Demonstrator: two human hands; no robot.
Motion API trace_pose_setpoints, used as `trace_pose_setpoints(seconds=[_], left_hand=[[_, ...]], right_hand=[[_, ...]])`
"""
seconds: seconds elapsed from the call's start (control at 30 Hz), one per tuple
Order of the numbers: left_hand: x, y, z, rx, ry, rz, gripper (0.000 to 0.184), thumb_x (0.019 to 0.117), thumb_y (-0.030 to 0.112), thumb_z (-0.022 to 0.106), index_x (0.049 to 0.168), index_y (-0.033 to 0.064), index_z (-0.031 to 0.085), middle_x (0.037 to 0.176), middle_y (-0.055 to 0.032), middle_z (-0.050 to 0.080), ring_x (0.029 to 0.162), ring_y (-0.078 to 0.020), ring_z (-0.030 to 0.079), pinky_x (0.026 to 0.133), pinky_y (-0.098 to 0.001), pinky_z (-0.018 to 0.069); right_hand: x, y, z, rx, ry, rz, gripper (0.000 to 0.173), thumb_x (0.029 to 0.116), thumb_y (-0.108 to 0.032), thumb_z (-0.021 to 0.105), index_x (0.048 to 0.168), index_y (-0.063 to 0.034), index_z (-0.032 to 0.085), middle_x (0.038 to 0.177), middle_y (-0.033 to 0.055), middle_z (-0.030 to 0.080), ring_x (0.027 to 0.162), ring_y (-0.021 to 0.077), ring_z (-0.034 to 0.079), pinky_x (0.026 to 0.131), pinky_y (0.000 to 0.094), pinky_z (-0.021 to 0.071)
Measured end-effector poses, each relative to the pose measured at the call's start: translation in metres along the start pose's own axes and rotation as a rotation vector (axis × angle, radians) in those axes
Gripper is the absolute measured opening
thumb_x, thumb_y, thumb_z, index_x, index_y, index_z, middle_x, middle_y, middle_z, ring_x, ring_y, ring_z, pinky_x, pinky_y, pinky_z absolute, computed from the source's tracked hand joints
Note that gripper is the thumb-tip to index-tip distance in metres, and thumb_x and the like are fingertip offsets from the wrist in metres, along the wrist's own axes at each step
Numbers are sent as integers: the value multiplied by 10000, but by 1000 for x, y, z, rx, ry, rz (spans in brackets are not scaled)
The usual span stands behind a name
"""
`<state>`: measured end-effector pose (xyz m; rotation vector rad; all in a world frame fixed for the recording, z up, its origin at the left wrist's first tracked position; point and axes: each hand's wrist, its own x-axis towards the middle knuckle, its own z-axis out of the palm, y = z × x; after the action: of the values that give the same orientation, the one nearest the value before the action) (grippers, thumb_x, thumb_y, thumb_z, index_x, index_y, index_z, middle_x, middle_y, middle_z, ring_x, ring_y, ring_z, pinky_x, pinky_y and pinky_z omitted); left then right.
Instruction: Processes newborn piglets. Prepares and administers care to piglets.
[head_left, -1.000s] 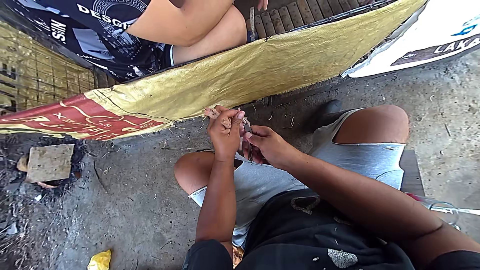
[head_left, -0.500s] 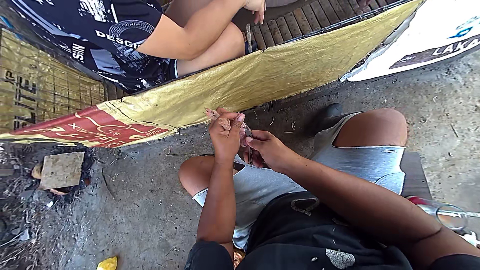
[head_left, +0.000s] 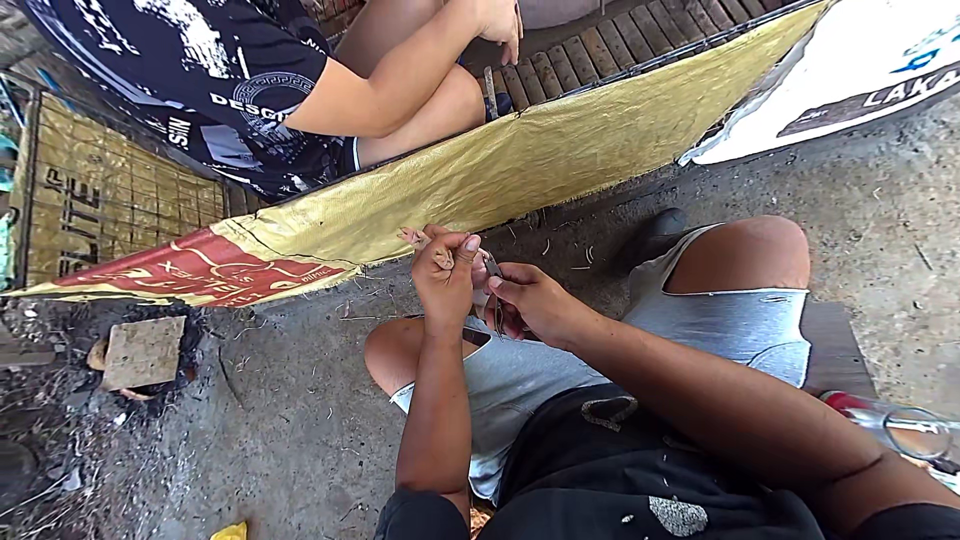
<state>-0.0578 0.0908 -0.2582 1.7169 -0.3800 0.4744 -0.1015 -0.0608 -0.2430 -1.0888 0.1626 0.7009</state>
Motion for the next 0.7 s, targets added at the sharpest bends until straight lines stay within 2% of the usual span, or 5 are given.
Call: trace_pose_setpoints(seconds=[0.13,0.3,0.47,0.7], left_hand=[[1,2,0,-8,3,4,35,948,55,713,931,28,699,924,-26,618,766,-93,617,652,-222,560],[1,3,0,-4,9,18,32,940,47,720,931,24,700,921,-27,618,781,-95,615,665,-221,556],[3,4,2,20,7,15,39,941,61,725,938,30,702,920,-24,622,762,-89,616,645,-217,557],[4,4,3,47,6,17,29,941,58,722,932,39,703,902,-20,634,805,-102,625,689,-240,562]], right_hand=[[-1,0,1,-3,-2,-2,258,1128,-194,384,1109,-8,562,803,126,688,505,107,584,453,196,462],[-3,-1,2,-9,6,-5,279,1127,-194,388,1105,5,583,786,119,680,494,105,577,451,197,467],[-3,-4,0,-13,7,-14,268,1127,-192,387,1113,-4,577,844,123,693,511,106,584,457,196,467],[-3,-4,-1,1,-1,-17,264,1127,-194,381,1106,-9,567,778,113,684,498,100,581,446,189,453]])
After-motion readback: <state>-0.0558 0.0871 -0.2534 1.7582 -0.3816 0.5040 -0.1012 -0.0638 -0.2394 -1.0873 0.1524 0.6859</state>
